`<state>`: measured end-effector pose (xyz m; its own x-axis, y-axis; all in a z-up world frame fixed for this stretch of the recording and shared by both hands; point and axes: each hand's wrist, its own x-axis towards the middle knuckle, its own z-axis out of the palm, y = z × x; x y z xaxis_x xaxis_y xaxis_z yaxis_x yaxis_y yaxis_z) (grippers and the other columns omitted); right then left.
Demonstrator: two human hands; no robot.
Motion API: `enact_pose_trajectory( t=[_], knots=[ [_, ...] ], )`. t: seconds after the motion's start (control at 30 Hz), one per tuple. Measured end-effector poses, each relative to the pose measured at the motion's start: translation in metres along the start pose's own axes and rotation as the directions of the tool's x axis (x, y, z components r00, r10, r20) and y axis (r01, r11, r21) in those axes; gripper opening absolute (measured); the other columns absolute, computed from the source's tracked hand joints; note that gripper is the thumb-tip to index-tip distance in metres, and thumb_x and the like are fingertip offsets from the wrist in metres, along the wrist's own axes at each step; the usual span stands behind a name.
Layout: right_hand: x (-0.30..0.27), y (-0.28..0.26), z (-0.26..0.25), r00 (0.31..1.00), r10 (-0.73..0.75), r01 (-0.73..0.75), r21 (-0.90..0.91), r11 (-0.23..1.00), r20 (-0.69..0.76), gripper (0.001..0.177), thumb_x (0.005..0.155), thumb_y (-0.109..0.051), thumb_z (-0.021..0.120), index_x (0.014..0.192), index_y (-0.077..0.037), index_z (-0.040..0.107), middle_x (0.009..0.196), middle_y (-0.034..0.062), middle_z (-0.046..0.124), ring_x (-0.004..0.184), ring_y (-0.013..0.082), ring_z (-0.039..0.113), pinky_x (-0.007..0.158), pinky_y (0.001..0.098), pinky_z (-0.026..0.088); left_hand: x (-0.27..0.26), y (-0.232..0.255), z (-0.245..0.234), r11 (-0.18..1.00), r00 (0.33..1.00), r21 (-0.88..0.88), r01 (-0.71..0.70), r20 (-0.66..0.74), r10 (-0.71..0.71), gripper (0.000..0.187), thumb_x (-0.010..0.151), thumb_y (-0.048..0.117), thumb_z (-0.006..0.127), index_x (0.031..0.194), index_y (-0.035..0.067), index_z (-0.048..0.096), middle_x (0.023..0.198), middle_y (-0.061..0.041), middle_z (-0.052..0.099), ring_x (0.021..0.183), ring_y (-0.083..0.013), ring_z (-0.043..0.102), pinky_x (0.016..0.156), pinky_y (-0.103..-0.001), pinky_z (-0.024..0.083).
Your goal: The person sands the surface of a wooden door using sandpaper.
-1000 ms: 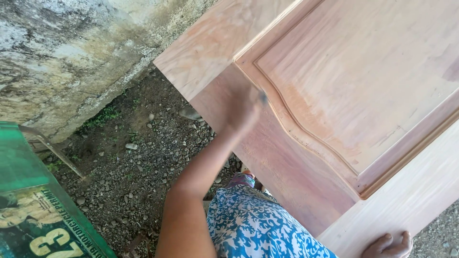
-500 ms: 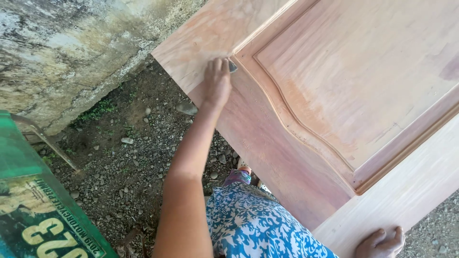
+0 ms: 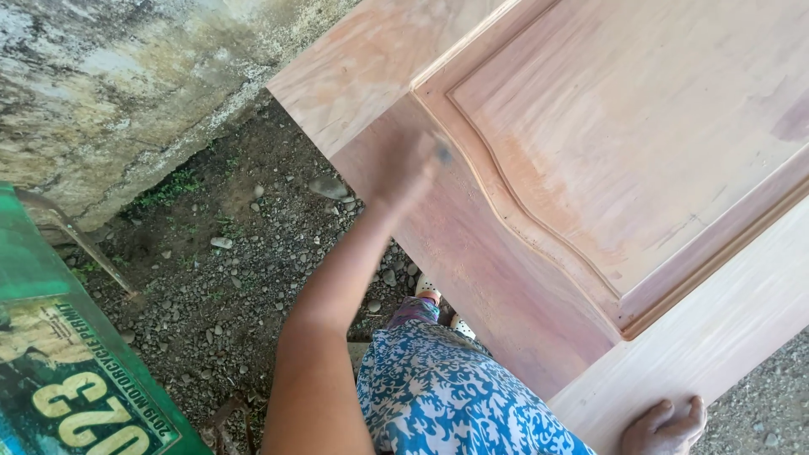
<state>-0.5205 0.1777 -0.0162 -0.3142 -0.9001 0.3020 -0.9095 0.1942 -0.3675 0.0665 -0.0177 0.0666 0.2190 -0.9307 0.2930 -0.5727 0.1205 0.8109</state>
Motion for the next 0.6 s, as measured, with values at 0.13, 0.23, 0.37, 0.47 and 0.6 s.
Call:
enact_pose_trajectory(
  t=[0.13, 0.23, 0.37, 0.47, 0.6],
  knots=[
    [0.002, 0.018, 0.011, 0.996, -0.08, 0.079, -0.032, 0.996, -0.039, 0.042, 0.116, -0.007, 0.061, 0.151, 0.007, 0.043, 0.143, 0.0336, 0.051, 0.128, 0.0473, 0.058, 0.11, 0.0543, 0.054, 0.016, -0.122, 0.001, 0.542, 0.955, 0.84, -0.02, -0.144, 0.26, 0.029, 0.089, 0.01, 0.055, 0.116, 0.003, 0.065, 0.113, -0.012, 0.065, 0.106, -0.0225, 0.061, 0.097, -0.033, 0.054],
    [0.0, 0.029, 0.022, 0.992, -0.102, 0.101, -0.008, 0.995, -0.069, 0.043, 0.115, -0.006, 0.06, 0.152, 0.007, 0.044, 0.141, 0.0313, 0.053, 0.128, 0.0453, 0.059, 0.11, 0.0526, 0.054, -0.007, -0.049, 0.007, 0.741, 0.959, 0.67, 0.04, -0.234, 0.16, 0.023, 0.094, 0.008, 0.054, 0.114, 0.003, 0.064, 0.11, -0.011, 0.065, 0.107, -0.0245, 0.061, 0.093, -0.036, 0.053],
    [0.001, 0.042, 0.031, 0.989, -0.117, 0.123, 0.056, 0.991, -0.095, 0.041, 0.115, -0.003, 0.056, 0.151, 0.01, 0.042, 0.141, 0.0297, 0.052, 0.131, 0.0418, 0.059, 0.112, 0.0493, 0.054, -0.094, 0.038, 0.065, 0.975, 1.0, 0.221, 0.014, 0.023, -0.019, 0.014, 0.099, 0.016, 0.058, 0.098, 0.006, 0.068, 0.095, -0.011, 0.066, 0.091, -0.0245, 0.063, 0.085, -0.042, 0.051],
    [0.008, 0.042, 0.034, 0.997, -0.059, 0.069, 0.182, 0.981, -0.057, 0.043, 0.115, -0.003, 0.053, 0.152, 0.012, 0.037, 0.143, 0.0301, 0.05, 0.129, 0.0393, 0.061, 0.11, 0.0465, 0.056, -0.145, 0.02, 0.092, 0.912, 0.953, 0.276, -0.304, 0.102, 0.287, 0.023, 0.105, 0.015, 0.052, 0.112, 0.002, 0.069, 0.105, -0.009, 0.066, 0.1, -0.0231, 0.064, 0.092, -0.04, 0.054],
    [0.006, 0.046, 0.027, 0.998, -0.053, 0.056, 0.105, 0.993, -0.032, 0.043, 0.117, -0.006, 0.055, 0.153, 0.008, 0.035, 0.142, 0.0283, 0.052, 0.125, 0.0378, 0.065, 0.105, 0.0431, 0.059, -0.107, 0.046, -0.013, 0.894, 0.932, -0.265, 0.362, 0.138, -0.336, 0.036, 0.103, 0.038, 0.049, 0.099, 0.006, 0.065, 0.103, -0.011, 0.064, 0.106, -0.025, 0.061, 0.1, -0.044, 0.049]
  ],
)
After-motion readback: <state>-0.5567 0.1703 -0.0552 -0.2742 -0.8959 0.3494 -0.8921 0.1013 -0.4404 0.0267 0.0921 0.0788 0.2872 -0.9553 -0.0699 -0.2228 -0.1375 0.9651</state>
